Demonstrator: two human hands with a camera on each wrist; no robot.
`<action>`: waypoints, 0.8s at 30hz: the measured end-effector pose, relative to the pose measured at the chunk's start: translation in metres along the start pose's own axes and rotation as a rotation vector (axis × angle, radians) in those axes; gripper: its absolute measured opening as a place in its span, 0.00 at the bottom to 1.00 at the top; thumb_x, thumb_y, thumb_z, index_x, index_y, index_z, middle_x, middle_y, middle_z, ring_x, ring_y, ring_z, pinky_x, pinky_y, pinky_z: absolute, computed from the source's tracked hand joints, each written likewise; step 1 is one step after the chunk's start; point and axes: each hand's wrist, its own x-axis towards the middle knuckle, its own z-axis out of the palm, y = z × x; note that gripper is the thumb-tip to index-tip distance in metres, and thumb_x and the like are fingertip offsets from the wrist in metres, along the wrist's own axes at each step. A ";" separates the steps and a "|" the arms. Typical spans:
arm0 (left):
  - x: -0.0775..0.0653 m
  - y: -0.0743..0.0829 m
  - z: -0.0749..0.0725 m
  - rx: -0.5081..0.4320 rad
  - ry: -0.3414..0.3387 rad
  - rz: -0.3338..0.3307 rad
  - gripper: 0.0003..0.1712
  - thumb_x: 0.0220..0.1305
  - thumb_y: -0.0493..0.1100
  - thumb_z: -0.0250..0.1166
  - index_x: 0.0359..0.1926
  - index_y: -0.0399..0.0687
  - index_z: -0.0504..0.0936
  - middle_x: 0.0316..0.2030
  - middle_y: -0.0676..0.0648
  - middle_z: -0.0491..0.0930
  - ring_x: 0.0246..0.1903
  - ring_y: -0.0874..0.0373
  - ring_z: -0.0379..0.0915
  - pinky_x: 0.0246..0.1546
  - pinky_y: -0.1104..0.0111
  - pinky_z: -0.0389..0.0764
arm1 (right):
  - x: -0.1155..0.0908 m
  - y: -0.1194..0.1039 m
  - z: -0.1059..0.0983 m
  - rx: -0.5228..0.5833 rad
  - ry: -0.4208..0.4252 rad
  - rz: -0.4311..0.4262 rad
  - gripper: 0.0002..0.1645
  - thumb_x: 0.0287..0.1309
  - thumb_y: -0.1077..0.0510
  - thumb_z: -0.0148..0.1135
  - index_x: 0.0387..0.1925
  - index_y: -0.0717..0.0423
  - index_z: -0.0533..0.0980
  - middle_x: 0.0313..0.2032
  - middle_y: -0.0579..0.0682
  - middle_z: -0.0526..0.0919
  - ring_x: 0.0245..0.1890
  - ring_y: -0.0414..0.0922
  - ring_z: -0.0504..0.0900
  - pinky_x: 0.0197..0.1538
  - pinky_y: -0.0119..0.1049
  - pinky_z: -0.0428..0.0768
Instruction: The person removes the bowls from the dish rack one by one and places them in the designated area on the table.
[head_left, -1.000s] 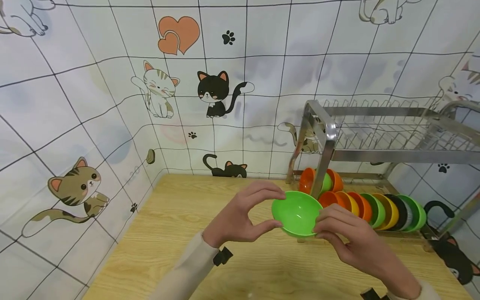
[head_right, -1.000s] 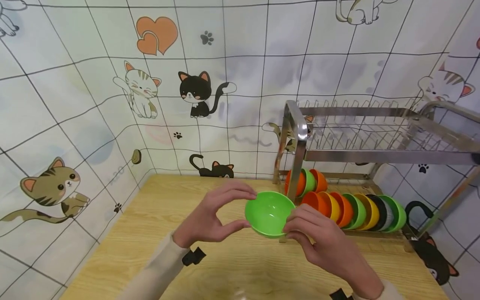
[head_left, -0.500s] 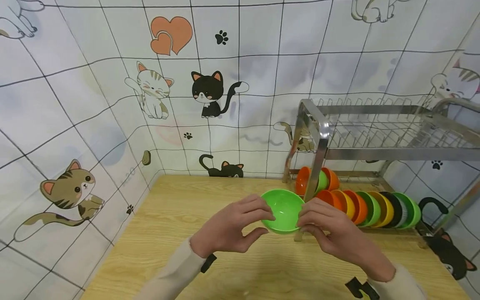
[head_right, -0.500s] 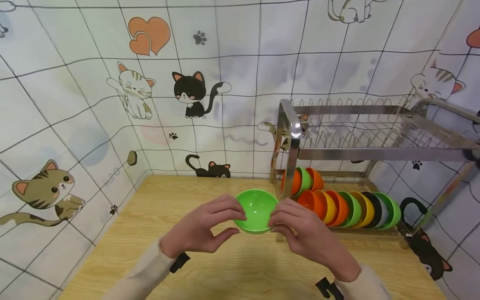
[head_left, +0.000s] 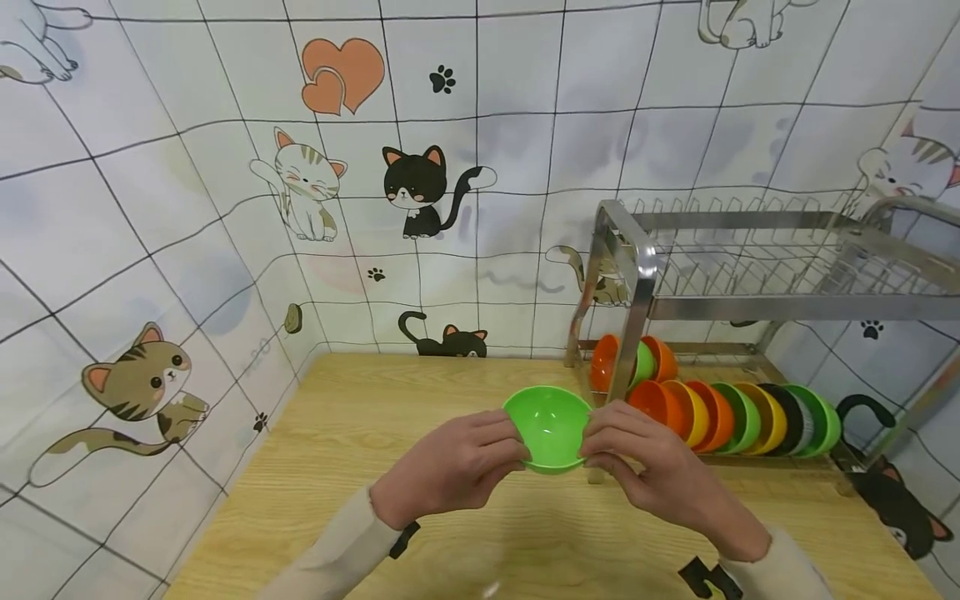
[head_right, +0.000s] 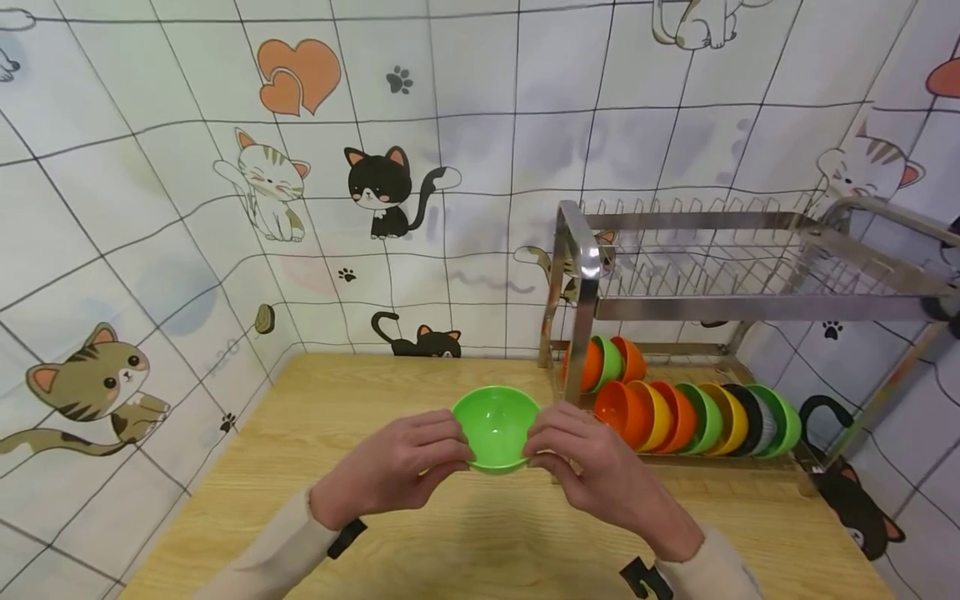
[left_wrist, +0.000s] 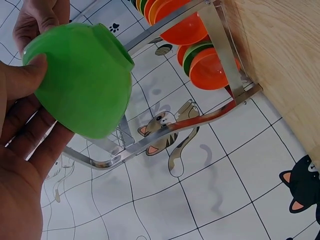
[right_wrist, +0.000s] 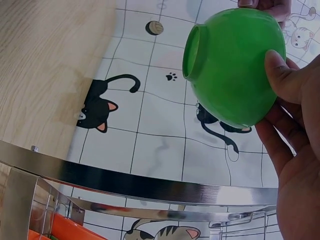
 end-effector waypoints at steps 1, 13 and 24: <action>0.000 0.000 0.000 0.008 -0.003 -0.003 0.07 0.63 0.36 0.72 0.40 0.49 0.84 0.37 0.57 0.83 0.42 0.64 0.78 0.56 0.78 0.79 | 0.000 0.001 0.000 0.004 0.005 -0.002 0.09 0.71 0.52 0.60 0.40 0.51 0.83 0.41 0.44 0.83 0.45 0.40 0.77 0.59 0.21 0.75; -0.001 -0.003 -0.001 0.059 -0.014 -0.040 0.09 0.62 0.39 0.74 0.38 0.51 0.81 0.35 0.58 0.80 0.38 0.66 0.76 0.53 0.76 0.81 | 0.001 0.002 -0.003 -0.034 0.014 0.053 0.21 0.72 0.46 0.58 0.52 0.55 0.84 0.52 0.52 0.85 0.58 0.47 0.79 0.69 0.22 0.70; -0.010 -0.018 0.000 0.072 0.029 -0.107 0.11 0.58 0.37 0.76 0.38 0.49 0.81 0.35 0.56 0.81 0.36 0.64 0.77 0.43 0.77 0.82 | 0.008 0.001 -0.016 -0.119 0.176 0.106 0.31 0.69 0.40 0.63 0.56 0.63 0.81 0.60 0.60 0.82 0.66 0.44 0.75 0.71 0.24 0.68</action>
